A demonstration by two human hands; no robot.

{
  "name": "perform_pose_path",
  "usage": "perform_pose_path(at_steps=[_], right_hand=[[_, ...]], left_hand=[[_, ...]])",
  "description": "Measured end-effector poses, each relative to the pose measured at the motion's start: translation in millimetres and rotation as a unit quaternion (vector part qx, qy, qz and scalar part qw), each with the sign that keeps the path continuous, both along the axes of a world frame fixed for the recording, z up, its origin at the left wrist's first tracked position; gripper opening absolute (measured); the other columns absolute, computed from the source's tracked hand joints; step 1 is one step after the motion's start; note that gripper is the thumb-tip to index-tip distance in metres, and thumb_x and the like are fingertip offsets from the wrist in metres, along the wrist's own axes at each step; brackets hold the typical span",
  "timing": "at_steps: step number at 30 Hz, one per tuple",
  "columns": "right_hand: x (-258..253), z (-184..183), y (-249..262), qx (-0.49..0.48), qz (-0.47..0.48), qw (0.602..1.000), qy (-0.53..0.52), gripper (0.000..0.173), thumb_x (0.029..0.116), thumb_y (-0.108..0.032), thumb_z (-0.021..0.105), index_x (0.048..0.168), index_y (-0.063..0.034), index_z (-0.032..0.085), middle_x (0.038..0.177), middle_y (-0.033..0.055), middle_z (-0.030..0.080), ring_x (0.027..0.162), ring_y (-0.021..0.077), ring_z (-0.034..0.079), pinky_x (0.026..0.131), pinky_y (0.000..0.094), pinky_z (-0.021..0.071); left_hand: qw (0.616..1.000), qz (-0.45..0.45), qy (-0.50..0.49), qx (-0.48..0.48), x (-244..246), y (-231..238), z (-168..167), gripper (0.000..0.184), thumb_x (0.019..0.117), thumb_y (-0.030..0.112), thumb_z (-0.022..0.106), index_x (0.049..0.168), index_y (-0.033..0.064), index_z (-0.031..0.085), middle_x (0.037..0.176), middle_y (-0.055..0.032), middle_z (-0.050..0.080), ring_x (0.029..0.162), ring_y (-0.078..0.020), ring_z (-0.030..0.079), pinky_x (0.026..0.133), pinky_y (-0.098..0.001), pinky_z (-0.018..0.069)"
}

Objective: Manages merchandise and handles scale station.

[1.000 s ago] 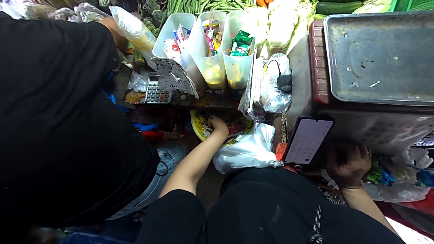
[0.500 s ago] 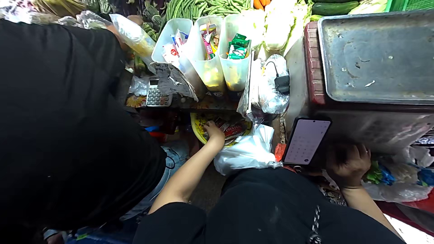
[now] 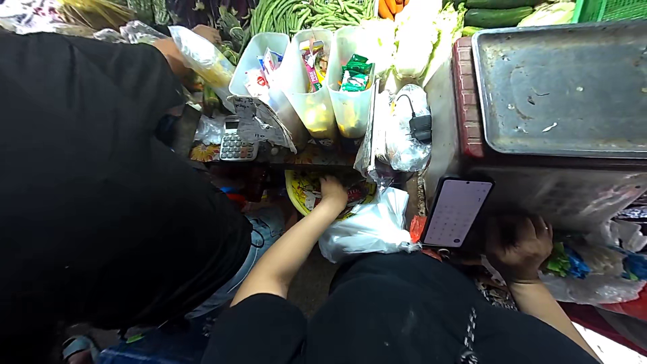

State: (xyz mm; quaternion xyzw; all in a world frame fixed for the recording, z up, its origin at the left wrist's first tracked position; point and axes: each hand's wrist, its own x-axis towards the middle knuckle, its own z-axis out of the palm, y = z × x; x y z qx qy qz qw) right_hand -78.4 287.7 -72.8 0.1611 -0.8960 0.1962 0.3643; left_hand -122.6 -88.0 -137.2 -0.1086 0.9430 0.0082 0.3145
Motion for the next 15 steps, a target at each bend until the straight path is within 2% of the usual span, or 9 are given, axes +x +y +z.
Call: perform_pose_path(at_steps=[2, 4, 5, 9, 11, 13, 15], right_hand=[[0.9, 1.1, -0.1, 0.002, 0.000, 1.000, -0.004, 0.032, 0.0990, -0.031, 0.056, 0.085, -0.0036, 0.064, 0.080, 0.0187, 0.063, 0.082, 0.0347, 0.062, 0.081, 0.0452, 0.0457], [0.9, 0.7, -0.1, 0.005, -0.001, 1.000, -0.003, 0.032, 0.0987, -0.031, 0.056, 0.085, -0.0037, 0.064, 0.079, 0.0184, 0.063, 0.082, 0.0344, 0.062, 0.083, 0.0451, 0.0459], [0.6, 0.4, 0.1, 0.006, -0.002, 1.000, 0.001, 0.032, 0.0985, -0.031, 0.056, 0.084, -0.0040, 0.064, 0.079, 0.0181, 0.063, 0.081, 0.0342, 0.062, 0.082, 0.0447, 0.0457], [-0.1, -0.5, 0.4, 0.007, -0.004, 1.000, 0.001, 0.033, 0.0991, -0.032, 0.055, 0.084, -0.0041, 0.064, 0.078, 0.0178, 0.062, 0.080, 0.0336, 0.062, 0.080, 0.0444, 0.0459], [0.1, -0.9, 1.6, 0.006, -0.002, 1.000, -0.003, 0.034, 0.0991, -0.034, 0.056, 0.086, -0.0041, 0.065, 0.081, 0.0184, 0.064, 0.083, 0.0343, 0.063, 0.082, 0.0449, 0.0478], [-0.2, -1.5, 1.8, 0.007, -0.001, 1.000, -0.003, 0.034, 0.0990, -0.034, 0.056, 0.087, -0.0041, 0.066, 0.081, 0.0185, 0.065, 0.083, 0.0347, 0.063, 0.082, 0.0451, 0.0479], [-0.2, -2.2, 2.6, 0.004, -0.002, 1.000, -0.004, 0.033, 0.0990, -0.033, 0.056, 0.087, -0.0043, 0.066, 0.081, 0.0180, 0.065, 0.083, 0.0342, 0.063, 0.084, 0.0449, 0.0476]], left_hand=[[1.000, -0.015, -0.002, 0.015, -10.2, 2.0, -3.1, 0.033, 0.0947, 0.016, 0.064, 0.123, -0.0016, 0.068, 0.131, -0.0294, 0.061, 0.127, -0.0490, 0.053, 0.105, -0.0707, 0.0373], [0.999, 0.012, -0.015, 0.025, -22.9, -0.2, -8.7, 0.031, 0.0945, 0.017, 0.065, 0.119, -0.0013, 0.069, 0.126, -0.0278, 0.064, 0.122, -0.0496, 0.057, 0.097, -0.0720, 0.0430], [0.999, 0.037, -0.013, 0.036, -28.8, -2.8, -13.8, 0.034, 0.0948, 0.019, 0.065, 0.123, -0.0015, 0.068, 0.129, -0.0282, 0.063, 0.124, -0.0501, 0.056, 0.098, -0.0735, 0.0415], [0.989, 0.128, 0.057, 0.056, -34.1, -10.7, -37.4, 0.058, 0.0928, 0.030, 0.069, 0.141, 0.0012, 0.056, 0.149, -0.0279, 0.049, 0.142, -0.0497, 0.039, 0.112, -0.0782, 0.0194], [0.986, 0.138, 0.094, 0.028, -27.9, -11.9, -45.6, 0.069, 0.0916, 0.036, 0.070, 0.150, 0.0050, 0.048, 0.159, -0.0271, 0.037, 0.149, -0.0497, 0.025, 0.115, -0.0787, 0.0061], [0.985, 0.134, 0.110, 0.002, -19.4, -14.0, -46.8, 0.071, 0.0884, 0.032, 0.073, 0.150, 0.0064, 0.048, 0.160, -0.0256, 0.035, 0.151, -0.0482, 0.023, 0.117, -0.0770, 0.0047], [0.988, 0.129, 0.088, -0.006, -7.8, -13.9, -42.6, 0.069, 0.0852, 0.022, 0.075, 0.147, 0.0016, 0.051, 0.158, -0.0271, 0.037, 0.149, -0.0485, 0.026, 0.118, -0.0743, 0.0059]])
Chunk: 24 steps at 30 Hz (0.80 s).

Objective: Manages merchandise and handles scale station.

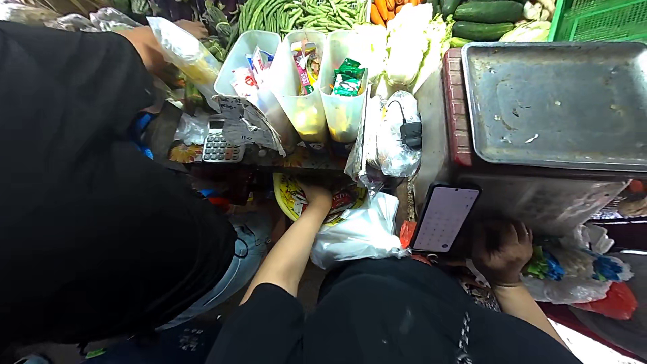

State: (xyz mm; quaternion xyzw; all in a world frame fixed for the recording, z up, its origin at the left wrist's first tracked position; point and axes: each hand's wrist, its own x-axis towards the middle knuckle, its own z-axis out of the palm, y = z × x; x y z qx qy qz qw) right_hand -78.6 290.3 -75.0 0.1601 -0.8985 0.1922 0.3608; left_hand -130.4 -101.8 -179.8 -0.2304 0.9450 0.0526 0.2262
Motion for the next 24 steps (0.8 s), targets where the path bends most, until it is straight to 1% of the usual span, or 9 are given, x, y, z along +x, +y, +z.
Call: perform_pose_path(at_steps=[5, 6, 8, 11, 14, 16, 19, 21, 24], right_hand=[[-2.9, 0.2, -1.2, -0.006, 0.000, 1.000, 0.008, 0.033, 0.0980, -0.033, 0.057, 0.086, -0.0039, 0.066, 0.080, 0.0179, 0.065, 0.082, 0.0334, 0.063, 0.081, 0.0443, 0.0475], [-2.0, 0.1, -0.9, -0.006, 0.000, 1.000, 0.010, 0.033, 0.0980, -0.034, 0.057, 0.085, -0.0041, 0.066, 0.080, 0.0175, 0.065, 0.081, 0.0332, 0.063, 0.081, 0.0441, 0.0477], [-1.3, 0.2, -1.4, -0.003, -0.004, 1.000, 0.017, 0.035, 0.0983, -0.035, 0.056, 0.086, -0.0043, 0.066, 0.080, 0.0176, 0.065, 0.081, 0.0341, 0.064, 0.081, 0.0451, 0.0492], [-2.1, -0.5, -1.8, -0.005, -0.012, 1.000, 0.023, 0.036, 0.0982, -0.037, 0.054, 0.087, -0.0057, 0.068, 0.081, 0.0175, 0.067, 0.082, 0.0345, 0.066, 0.081, 0.0464, 0.0505], [-1.9, -0.7, -3.7, -0.015, -0.016, 1.000, 0.021, 0.037, 0.0980, -0.038, 0.053, 0.085, -0.0067, 0.067, 0.080, 0.0166, 0.066, 0.082, 0.0335, 0.065, 0.082, 0.0457, 0.0503], [-1.2, -0.7, -3.4, -0.017, -0.021, 1.000, 0.016, 0.037, 0.0973, -0.038, 0.052, 0.084, -0.0072, 0.068, 0.080, 0.0162, 0.067, 0.082, 0.0332, 0.066, 0.082, 0.0455, 0.0508], [-0.1, -1.5, -2.1, -0.017, -0.018, 1.000, 0.014, 0.038, 0.0973, -0.039, 0.052, 0.084, -0.0072, 0.069, 0.081, 0.0162, 0.068, 0.083, 0.0334, 0.066, 0.083, 0.0460, 0.0516], [0.7, 0.1, -2.7, -0.020, -0.018, 0.999, 0.018, 0.039, 0.0963, -0.039, 0.052, 0.084, -0.0062, 0.070, 0.082, 0.0169, 0.069, 0.083, 0.0344, 0.067, 0.082, 0.0471, 0.0522], [1.0, 1.2, -3.8, -0.024, -0.023, 0.999, 0.024, 0.038, 0.0948, -0.038, 0.053, 0.083, -0.0066, 0.070, 0.080, 0.0158, 0.069, 0.080, 0.0339, 0.068, 0.078, 0.0479, 0.0534]], left_hand=[[0.992, -0.038, -0.123, -0.003, -0.4, -5.6, 15.2, 0.078, 0.0897, 0.031, 0.071, 0.149, -0.0092, 0.041, 0.159, -0.0343, 0.029, 0.150, -0.0515, 0.020, 0.119, -0.0739, 0.0027], [0.989, -0.047, -0.143, -0.002, -2.8, -3.6, 15.2, 0.078, 0.0904, 0.033, 0.071, 0.148, -0.0096, 0.042, 0.159, -0.0353, 0.028, 0.150, -0.0528, 0.020, 0.118, -0.0750, 0.0043], [0.985, -0.071, -0.158, 0.005, -4.9, 1.0, 22.8, 0.072, 0.0907, 0.036, 0.070, 0.144, -0.0076, 0.050, 0.156, -0.0336, 0.037, 0.147, -0.0530, 0.029, 0.118, -0.0747, 0.0117], [0.976, -0.124, -0.179, 0.012, -7.7, 0.5, 39.9, 0.059, 0.0931, 0.036, 0.064, 0.139, -0.0019, 0.058, 0.153, -0.0286, 0.045, 0.145, -0.0508, 0.036, 0.119, -0.0715, 0.0151], [0.987, -0.092, -0.131, 0.031, -4.8, -3.7, 35.3, 0.062, 0.0897, 0.039, 0.070, 0.135, -0.0025, 0.061, 0.148, -0.0277, 0.050, 0.141, -0.0504, 0.040, 0.116, -0.0751, 0.0177], [0.991, -0.083, -0.096, 0.036, 1.4, -6.1, 31.5, 0.062, 0.0899, 0.038, 0.070, 0.136, -0.0014, 0.060, 0.149, -0.0252, 0.051, 0.142, -0.0483, 0.040, 0.117, -0.0736, 0.0159], [0.990, -0.107, -0.088, 0.013, 9.4, -8.5, 32.1, 0.054, 0.0905, 0.037, 0.067, 0.129, 0.0004, 0.066, 0.143, -0.0238, 0.057, 0.139, -0.0469, 0.043, 0.118, -0.0728, 0.0159], [0.993, -0.090, -0.075, 0.022, 13.5, -7.2, 43.6, 0.057, 0.0969, 0.042, 0.060, 0.137, 0.0012, 0.061, 0.150, -0.0252, 0.050, 0.146, -0.0459, 0.035, 0.121, -0.0699, 0.0103], [0.996, -0.058, -0.061, 0.041, 23.8, -3.2, 66.6, 0.067, 0.1016, 0.053, 0.049, 0.143, 0.0006, 0.056, 0.154, -0.0239, 0.046, 0.151, -0.0419, 0.030, 0.123, -0.0671, 0.0058]])
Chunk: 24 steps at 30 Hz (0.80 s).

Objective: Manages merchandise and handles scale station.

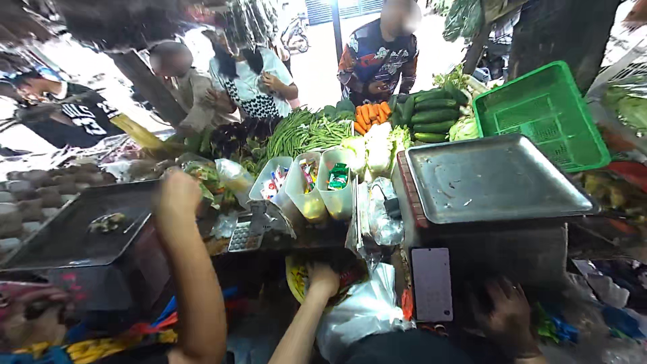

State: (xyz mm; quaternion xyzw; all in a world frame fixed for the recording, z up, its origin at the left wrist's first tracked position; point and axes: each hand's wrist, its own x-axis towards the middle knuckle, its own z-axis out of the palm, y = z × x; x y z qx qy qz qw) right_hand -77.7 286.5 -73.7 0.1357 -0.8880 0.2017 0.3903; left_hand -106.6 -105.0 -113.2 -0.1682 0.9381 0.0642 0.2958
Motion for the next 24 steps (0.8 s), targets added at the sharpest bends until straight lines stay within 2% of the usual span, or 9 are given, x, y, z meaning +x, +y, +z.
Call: perform_pose_path(at_steps=[2, 4, 6, 8, 10, 13, 15, 21, 24], right_hand=[[0.8, -2.5, 0.8, -0.004, 0.000, 1.000, -0.007, 0.038, 0.0955, -0.039, 0.052, 0.083, -0.0076, 0.071, 0.081, 0.0144, 0.069, 0.081, 0.0328, 0.068, 0.078, 0.0478, 0.0529], [0.0, -5.0, 1.8, -0.007, 0.002, 1.000, -0.003, 0.039, 0.0955, -0.039, 0.052, 0.083, -0.0078, 0.071, 0.080, 0.0141, 0.069, 0.080, 0.0325, 0.068, 0.077, 0.0477, 0.0529], [1.8, -3.6, 0.3, -0.019, 0.007, 1.000, -0.008, 0.039, 0.0948, -0.040, 0.052, 0.083, -0.0076, 0.071, 0.080, 0.0145, 0.069, 0.080, 0.0331, 0.068, 0.076, 0.0494, 0.0531], [4.1, 4.4, -1.5, -0.061, 0.029, 0.997, -0.023, 0.038, 0.0948, -0.038, 0.054, 0.088, -0.0064, 0.073, 0.084, 0.0137, 0.071, 0.082, 0.0303, 0.070, 0.079, 0.0488, 0.0552], [5.7, 23.8, -4.1, -0.123, 0.065, 0.990, -0.028, 0.034, 0.0981, -0.037, 0.055, 0.095, -0.0076, 0.072, 0.086, 0.0084, 0.070, 0.084, 0.0197, 0.067, 0.080, 0.0394, 0.0543], [-1.7, 67.1, -8.4, -0.164, 0.116, 0.980, 0.007, 0.029, 0.1014, -0.036, 0.053, 0.102, -0.0107, 0.068, 0.086, 0.0023, 0.066, 0.082, 0.0105, 0.061, 0.078, 0.0293, 0.0504], [-10.1, 98.1, -10.0, -0.166, 0.138, 0.976, 0.024, 0.030, 0.1029, -0.037, 0.053, 0.106, -0.0111, 0.067, 0.087, 0.0017, 0.066, 0.082, 0.0090, 0.061, 0.078, 0.0277, 0.0521], [-5.1, 144.8, -19.9, -0.114, 0.163, 0.979, 0.049, 0.027, 0.1027, -0.035, 0.052, 0.105, -0.0137, 0.069, 0.087, 0.0006, 0.067, 0.083, 0.0104, 0.063, 0.079, 0.0297, 0.0508], [15.9, 129.6, -10.9, -0.094, 0.150, 0.984, 0.035, 0.027, 0.1029, -0.037, 0.051, 0.106, -0.0163, 0.068, 0.087, -0.0018, 0.068, 0.084, 0.0084, 0.063, 0.080, 0.0274, 0.0521]], left_hand=[[0.999, 0.008, -0.050, 0.009, 10.6, 9.8, 35.8, 0.071, 0.1026, 0.060, 0.043, 0.135, 0.0001, 0.062, 0.147, -0.0221, 0.054, 0.145, -0.0396, 0.041, 0.121, -0.0683, 0.0149], [0.997, 0.010, -0.065, 0.046, 22.5, 20.4, 82.7, 0.071, 0.1028, 0.063, 0.040, 0.121, 0.0014, 0.070, 0.130, -0.0219, 0.066, 0.130, -0.0383, 0.057, 0.111, -0.0654, 0.0363], [0.990, -0.032, -0.010, 0.138, 32.7, 25.7, 128.0, 0.066, 0.1038, 0.061, 0.040, 0.111, 0.0034, 0.072, 0.109, -0.0218, 0.071, 0.109, -0.0375, 0.067, 0.096, -0.0624, 0.0488], [0.952, -0.099, 0.117, 0.266, 35.9, 31.5, 168.8, 0.051, 0.1050, 0.053, 0.046, 0.111, 0.0113, 0.075, 0.095, -0.0097, 0.073, 0.092, -0.0244, 0.070, 0.087, -0.0521, 0.0542], [0.870, -0.125, 0.240, 0.413, 25.6, 41.3, 203.2, 0.037, 0.1068, 0.039, 0.050, 0.116, 0.0119, 0.074, 0.101, -0.0001, 0.075, 0.092, -0.0108, 0.070, 0.088, -0.0374, 0.0579], [0.743, -0.098, 0.317, 0.582, -9.2, 59.7, 247.0, 0.038, 0.1093, 0.023, 0.040, 0.123, 0.0011, 0.068, 0.114, -0.0062, 0.073, 0.101, -0.0152, 0.071, 0.091, -0.0352, 0.0591], [0.681, -0.040, 0.316, 0.660, -43.5, 71.5, 265.9, 0.045, 0.1088, 0.026, 0.030, 0.124, 0.0016, 0.065, 0.118, -0.0080, 0.071, 0.103, -0.0182, 0.069, 0.090, -0.0372, 0.0576], [0.476, 0.164, 0.301, 0.810, -177.8, 112.1, 290.0, 0.038, 0.1110, 0.026, 0.030, 0.136, 0.0024, 0.047, 0.126, -0.0127, 0.063, 0.111, -0.0226, 0.067, 0.095, -0.0387, 0.0551], [0.435, 0.225, 0.320, 0.811, -243.5, 128.2, 290.5, 0.041, 0.1110, 0.029, 0.033, 0.139, 0.0011, 0.045, 0.127, -0.0145, 0.060, 0.110, -0.0231, 0.065, 0.094, -0.0365, 0.0544]])
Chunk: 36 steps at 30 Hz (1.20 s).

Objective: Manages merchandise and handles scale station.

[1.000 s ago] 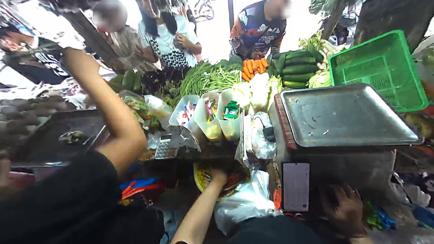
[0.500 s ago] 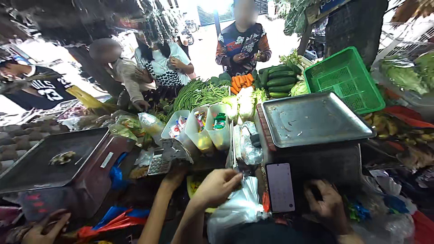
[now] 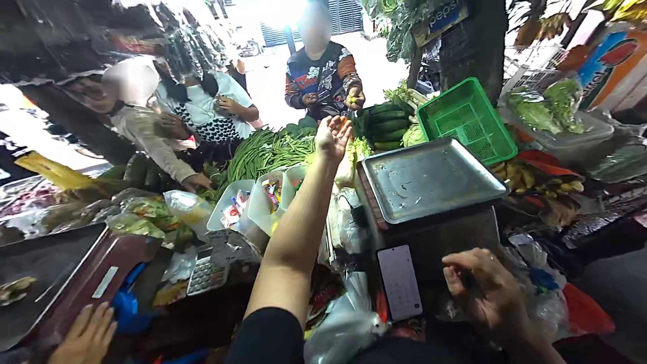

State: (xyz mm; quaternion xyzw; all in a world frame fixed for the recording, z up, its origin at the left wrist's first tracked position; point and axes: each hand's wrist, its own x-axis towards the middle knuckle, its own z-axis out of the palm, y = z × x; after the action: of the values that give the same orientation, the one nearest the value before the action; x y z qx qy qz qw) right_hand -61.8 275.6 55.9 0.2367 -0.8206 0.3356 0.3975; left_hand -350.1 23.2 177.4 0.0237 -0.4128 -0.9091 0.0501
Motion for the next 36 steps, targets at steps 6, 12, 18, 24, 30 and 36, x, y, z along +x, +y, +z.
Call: perform_pose_path(at_steps=[6, 12, 18, 24, 30, 36], right_hand=[[73.2, -25.8, 66.7, 0.015, -0.136, 0.976, -0.167, 0.032, 0.1039, -0.026, 0.056, 0.107, 0.0011, 0.071, 0.091, 0.0194, 0.073, 0.084, 0.0245, 0.070, 0.081, 0.0380, 0.0584], [118.0, 9.3, 134.6, -0.008, -0.371, 0.915, -0.158, 0.034, 0.1042, -0.019, 0.056, 0.120, 0.0099, 0.063, 0.102, 0.0269, 0.067, 0.090, 0.0329, 0.067, 0.083, 0.0447, 0.0572], [88.2, 108.3, 194.9, 0.002, -0.527, 0.849, 0.035, 0.034, 0.1044, -0.018, 0.057, 0.121, 0.0100, 0.063, 0.109, 0.0276, 0.069, 0.097, 0.0331, 0.072, 0.090, 0.0490, 0.0588], [51.7, 185.0, 241.8, -0.066, -0.577, 0.805, 0.120, 0.039, 0.1038, -0.025, 0.058, 0.130, 0.0041, 0.059, 0.119, 0.0218, 0.067, 0.097, 0.0242, 0.070, 0.085, 0.0367, 0.0577], [57.6, 185.3, 262.7, -0.124, -0.653, 0.732, 0.149, 0.046, 0.0978, -0.023, 0.064, 0.134, 0.0046, 0.057, 0.129, 0.0262, 0.060, 0.106, 0.0291, 0.063, 0.091, 0.0371, 0.0522], [102.7, 149.0, 266.0, -0.184, -0.622, 0.755, 0.096, 0.060, 0.1009, -0.040, 0.061, 0.140, 0.0037, 0.050, 0.135, 0.0251, 0.057, 0.115, 0.0289, 0.062, 0.097, 0.0398, 0.0524]], left_hand=[[0.996, 0.054, -0.067, -0.022, -98.6, 25.3, -15.2, 0.060, 0.1091, 0.040, 0.035, 0.156, 0.0036, 0.029, 0.157, -0.0203, 0.037, 0.138, -0.0299, 0.047, 0.109, -0.0429, 0.0445], [0.991, -0.066, 0.109, 0.027, -165.0, 22.0, -39.1, 0.031, 0.1074, 0.036, 0.040, 0.106, 0.0173, 0.064, 0.077, 0.0041, 0.062, 0.063, -0.0071, 0.056, 0.057, -0.0252, 0.0503], [0.953, -0.118, 0.121, 0.250, -183.7, 16.7, -78.3, 0.053, 0.1026, 0.047, 0.011, 0.081, 0.0155, 0.047, 0.058, 0.0044, 0.043, 0.049, -0.0060, 0.042, 0.048, -0.0226, 0.0412], [0.991, 0.041, -0.020, 0.129, -140.2, 19.3, -82.6, 0.039, 0.1081, 0.038, 0.026, 0.131, 0.0101, 0.041, 0.115, -0.0106, 0.054, 0.102, -0.0199, 0.060, 0.089, -0.0416, 0.0550], [0.991, -0.072, 0.031, 0.104, -128.7, 16.9, -59.4, 0.020, 0.1061, 0.018, 0.037, 0.090, 0.0165, 0.049, 0.070, 0.0042, 0.054, 0.053, -0.0005, 0.051, 0.049, -0.0111, 0.0439], [0.785, -0.181, 0.238, -0.542, 9.2, 77.3, 7.6, 0.029, 0.1014, 0.026, 0.061, 0.120, 0.0049, 0.068, 0.097, -0.0062, 0.071, 0.077, -0.0129, 0.068, 0.075, -0.0347, 0.0591]])
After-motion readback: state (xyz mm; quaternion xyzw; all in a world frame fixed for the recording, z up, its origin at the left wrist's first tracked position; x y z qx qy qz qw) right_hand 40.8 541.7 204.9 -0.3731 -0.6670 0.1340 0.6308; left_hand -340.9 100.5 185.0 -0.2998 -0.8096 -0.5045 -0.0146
